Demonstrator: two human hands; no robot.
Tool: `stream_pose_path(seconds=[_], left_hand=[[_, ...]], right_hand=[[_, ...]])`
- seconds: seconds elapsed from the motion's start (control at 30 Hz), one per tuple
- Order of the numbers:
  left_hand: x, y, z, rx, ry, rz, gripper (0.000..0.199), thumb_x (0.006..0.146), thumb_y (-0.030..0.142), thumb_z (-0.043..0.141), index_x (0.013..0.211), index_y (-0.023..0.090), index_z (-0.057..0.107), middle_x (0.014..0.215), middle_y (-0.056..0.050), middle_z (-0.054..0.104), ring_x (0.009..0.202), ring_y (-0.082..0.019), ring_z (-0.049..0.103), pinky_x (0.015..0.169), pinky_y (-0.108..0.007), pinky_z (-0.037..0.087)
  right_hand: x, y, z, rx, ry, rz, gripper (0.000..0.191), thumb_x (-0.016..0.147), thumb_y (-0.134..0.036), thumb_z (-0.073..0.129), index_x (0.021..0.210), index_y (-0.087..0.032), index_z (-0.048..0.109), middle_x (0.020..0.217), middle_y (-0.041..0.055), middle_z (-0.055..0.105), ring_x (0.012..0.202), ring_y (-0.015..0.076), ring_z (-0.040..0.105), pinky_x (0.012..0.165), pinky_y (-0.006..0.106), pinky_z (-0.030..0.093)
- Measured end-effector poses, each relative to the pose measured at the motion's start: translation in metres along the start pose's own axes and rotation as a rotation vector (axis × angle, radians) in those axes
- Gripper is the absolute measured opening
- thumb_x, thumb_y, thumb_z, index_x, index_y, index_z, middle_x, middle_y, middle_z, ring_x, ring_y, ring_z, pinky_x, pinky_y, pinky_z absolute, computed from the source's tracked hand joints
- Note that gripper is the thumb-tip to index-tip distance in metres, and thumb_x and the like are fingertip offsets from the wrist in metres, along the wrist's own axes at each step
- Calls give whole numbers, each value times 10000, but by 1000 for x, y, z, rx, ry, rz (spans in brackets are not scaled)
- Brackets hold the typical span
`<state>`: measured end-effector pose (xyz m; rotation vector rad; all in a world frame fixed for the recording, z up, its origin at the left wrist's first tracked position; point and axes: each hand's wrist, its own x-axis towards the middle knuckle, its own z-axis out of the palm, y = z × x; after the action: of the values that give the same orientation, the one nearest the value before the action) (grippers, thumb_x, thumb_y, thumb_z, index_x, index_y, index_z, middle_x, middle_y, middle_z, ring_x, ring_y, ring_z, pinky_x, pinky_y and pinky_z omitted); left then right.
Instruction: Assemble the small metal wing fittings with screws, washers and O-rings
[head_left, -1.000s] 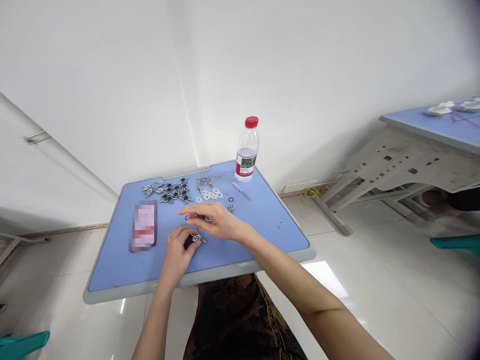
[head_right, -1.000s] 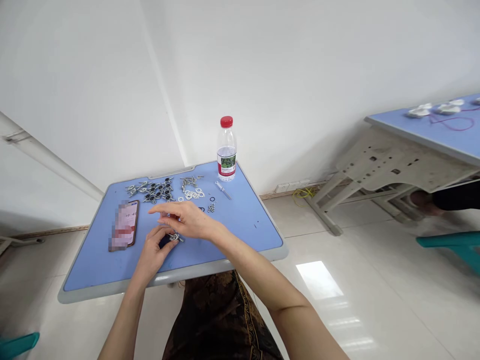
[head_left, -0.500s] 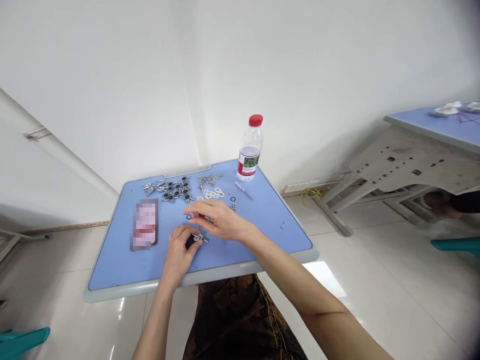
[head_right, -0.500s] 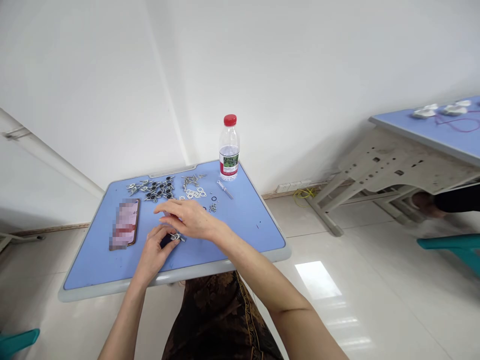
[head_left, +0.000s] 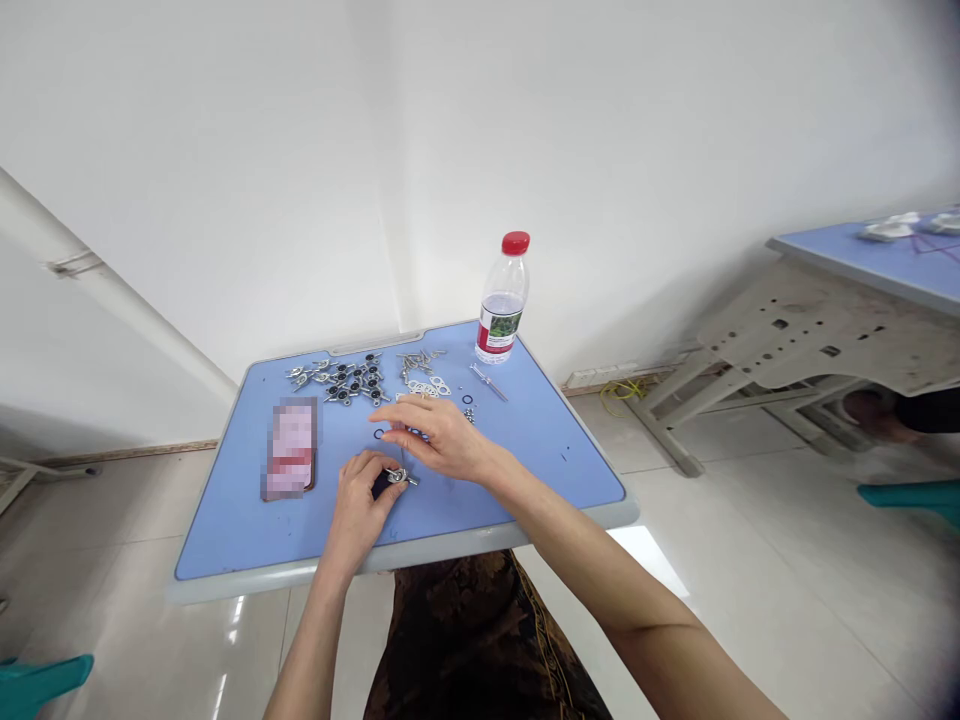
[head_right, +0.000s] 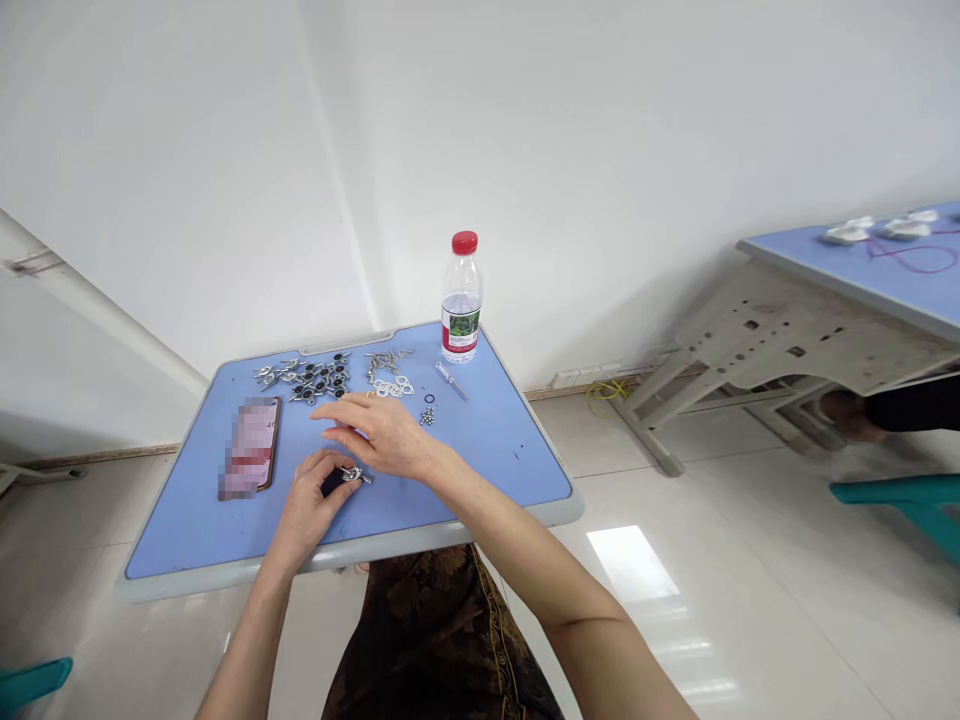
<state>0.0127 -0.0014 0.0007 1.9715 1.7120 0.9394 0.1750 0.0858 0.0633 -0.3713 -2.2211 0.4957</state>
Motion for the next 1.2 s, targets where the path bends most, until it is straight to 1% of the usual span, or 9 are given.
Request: stream_pose_path(seconds=[0.07,0.13,0.3,0.4,0.47,0.63,0.7,0.93,1.2], left_hand=[[0,0,0,1,6,3,78,832,260,617,898,223,636,961,-31,662,936,-223,598,892,-401,422],[0,-1,0,-3,9,6,72,831,255,619,894,226,636,961,-28,662,936,-221,597,897,-400,418],[0,0,0,-10,2,0,65,836,242,619,897,225,632,956,-24,656,938,-218,591,894,-393,415],[-1,0,0,-15,2,-5,66,836,238,624,899,223,635,962,-21,657,944,-216,588,903,-390,413],[-1,0,0,-16,5,-11,69,833,235,629,901,221,638,971,-22,659,950,-217,586,906,-391,411],[-1,-1,-1,-43,-2,-19,83,835,241,622,911,226,650,987,-23,664,966,-216,583,915,-386,402],[-1,-1,-3,-90,-8,-32,82,837,254,614,904,220,648,964,-24,662,956,-213,585,912,-375,403],[-2,-9,-11,-356,-1,-141,158,834,319,610,944,209,633,925,-26,628,901,-182,573,855,-306,428],[-3,-12,-12,-423,-19,-138,172,840,325,607,961,206,636,928,-29,627,897,-174,581,852,-296,445]], right_hand=[[0,-2,-4,45,-76,-31,278,980,-199,414,1223,-193,548,931,63,656,830,155,591,764,297,481],[0,-3,-7,116,-108,-31,309,982,-168,382,1242,-200,548,952,57,671,870,148,609,792,293,488],[-1,-2,-2,121,62,60,123,926,-217,543,966,-185,655,813,22,693,717,122,622,693,237,496],[-1,0,5,65,119,65,105,920,-234,558,910,-181,649,773,20,681,680,119,606,670,235,490],[-1,1,7,49,113,61,129,926,-248,551,999,-187,638,796,24,683,700,127,609,683,246,494],[-2,-2,4,95,-22,41,323,953,-168,443,1265,-189,521,917,52,677,838,152,616,771,299,506],[-2,-3,3,189,34,70,317,959,-157,417,1250,-192,536,911,45,670,830,138,623,777,293,517],[2,-5,5,595,382,277,220,918,-255,545,1114,-182,611,802,10,657,699,104,656,673,252,565],[3,-5,3,702,458,323,212,885,-270,598,1071,-176,631,747,-6,657,669,101,653,657,260,572]])
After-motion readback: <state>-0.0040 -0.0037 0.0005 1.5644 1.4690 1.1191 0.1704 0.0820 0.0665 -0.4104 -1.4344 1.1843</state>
